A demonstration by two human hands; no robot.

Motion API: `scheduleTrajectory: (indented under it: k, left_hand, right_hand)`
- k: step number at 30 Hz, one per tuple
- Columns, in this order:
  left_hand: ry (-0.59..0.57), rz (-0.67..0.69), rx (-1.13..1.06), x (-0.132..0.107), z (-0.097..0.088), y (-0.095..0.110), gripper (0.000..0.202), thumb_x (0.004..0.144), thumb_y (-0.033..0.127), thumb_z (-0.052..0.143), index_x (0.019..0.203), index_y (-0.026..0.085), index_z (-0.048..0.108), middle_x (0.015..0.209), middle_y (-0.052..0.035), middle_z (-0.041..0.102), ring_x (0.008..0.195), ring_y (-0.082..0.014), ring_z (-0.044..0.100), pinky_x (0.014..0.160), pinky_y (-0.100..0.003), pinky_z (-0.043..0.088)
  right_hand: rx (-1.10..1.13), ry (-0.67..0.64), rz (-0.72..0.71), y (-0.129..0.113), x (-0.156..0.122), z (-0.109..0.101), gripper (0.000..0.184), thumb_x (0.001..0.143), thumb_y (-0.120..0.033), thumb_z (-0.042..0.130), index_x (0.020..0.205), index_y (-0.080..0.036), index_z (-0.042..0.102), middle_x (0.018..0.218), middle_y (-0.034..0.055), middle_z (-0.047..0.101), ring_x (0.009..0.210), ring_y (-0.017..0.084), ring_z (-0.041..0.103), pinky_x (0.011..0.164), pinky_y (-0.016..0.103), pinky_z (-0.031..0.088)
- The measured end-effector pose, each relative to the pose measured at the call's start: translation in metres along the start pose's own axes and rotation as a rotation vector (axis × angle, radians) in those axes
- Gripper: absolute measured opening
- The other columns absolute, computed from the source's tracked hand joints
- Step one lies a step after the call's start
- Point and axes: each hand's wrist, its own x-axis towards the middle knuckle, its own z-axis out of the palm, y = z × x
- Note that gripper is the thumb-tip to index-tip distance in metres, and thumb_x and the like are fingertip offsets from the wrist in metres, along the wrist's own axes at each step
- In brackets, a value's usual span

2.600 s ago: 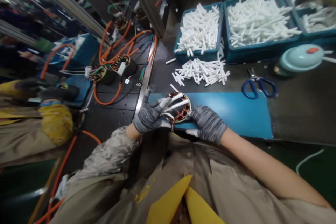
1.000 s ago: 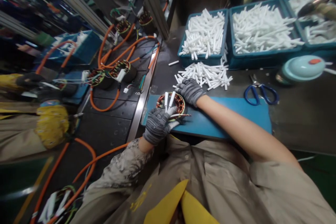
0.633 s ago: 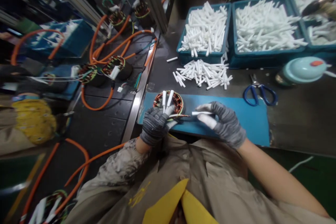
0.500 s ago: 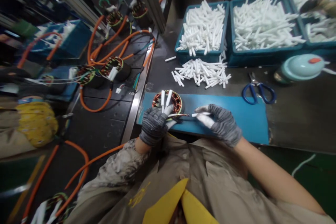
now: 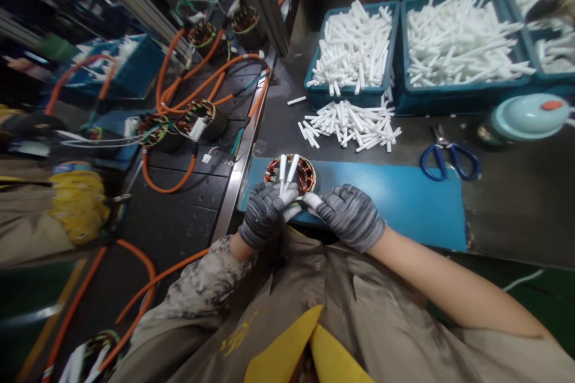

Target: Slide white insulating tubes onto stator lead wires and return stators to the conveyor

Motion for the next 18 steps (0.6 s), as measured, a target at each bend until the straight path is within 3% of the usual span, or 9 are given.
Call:
scheduleTrajectory:
  k: [4, 7, 10, 14, 18]
  left_hand:
    - [-0.025, 0.057, 0.144, -0.001, 0.0, 0.002, 0.025, 0.095, 0.029, 0.066, 0.118, 0.02, 0.07, 0.108, -0.01, 0.079, 0.102, -0.0268, 0.074, 0.093, -0.045, 0.053]
    - [-0.088, 0.04, 0.133, -0.001, -0.001, 0.001, 0.028, 0.095, 0.029, 0.065, 0.121, 0.021, 0.07, 0.106, -0.0109, 0.078, 0.103, -0.0281, 0.073, 0.095, -0.047, 0.052]
    - [-0.143, -0.035, 0.042, 0.002, -0.001, -0.005, 0.036, 0.093, 0.036, 0.068, 0.126, 0.02, 0.068, 0.108, -0.0115, 0.078, 0.102, -0.0281, 0.073, 0.098, -0.047, 0.052]
    - [-0.229, -0.074, -0.028, 0.007, 0.004, -0.01, 0.046, 0.086, 0.041, 0.075, 0.125, 0.018, 0.069, 0.111, -0.0127, 0.077, 0.107, -0.0305, 0.073, 0.109, -0.053, 0.047]
    - [-0.357, -0.148, -0.085, 0.013, 0.004, -0.017, 0.048, 0.079, 0.045, 0.081, 0.12, 0.022, 0.071, 0.104, -0.0078, 0.079, 0.101, -0.0292, 0.074, 0.109, -0.055, 0.048]
  right_hand:
    - [0.412, -0.333, 0.344, -0.005, 0.025, 0.005, 0.052, 0.106, -0.052, 0.039, 0.098, -0.021, 0.08, 0.072, 0.0067, 0.075, 0.062, 0.018, 0.066, 0.065, 0.03, 0.051]
    - [0.769, -0.503, 0.489, -0.003, 0.034, 0.002, 0.074, 0.106, -0.061, 0.026, 0.068, -0.019, 0.074, 0.051, 0.005, 0.064, 0.047, 0.015, 0.059, 0.059, 0.029, 0.052]
    - [0.989, -0.399, 0.646, 0.002, 0.025, -0.005, 0.074, 0.098, -0.073, 0.034, 0.067, -0.018, 0.072, 0.051, 0.0055, 0.065, 0.045, 0.014, 0.057, 0.054, 0.028, 0.05]
    - [1.049, -0.02, 0.829, 0.017, -0.007, -0.004, 0.069, 0.092, -0.076, 0.043, 0.104, -0.017, 0.075, 0.069, 0.0059, 0.075, 0.055, 0.015, 0.062, 0.058, 0.028, 0.052]
    - [0.884, -0.062, 0.92, 0.037, -0.038, 0.016, 0.054, 0.088, -0.067, 0.059, 0.108, -0.019, 0.075, 0.085, 0.009, 0.08, 0.064, 0.02, 0.07, 0.056, 0.031, 0.053]
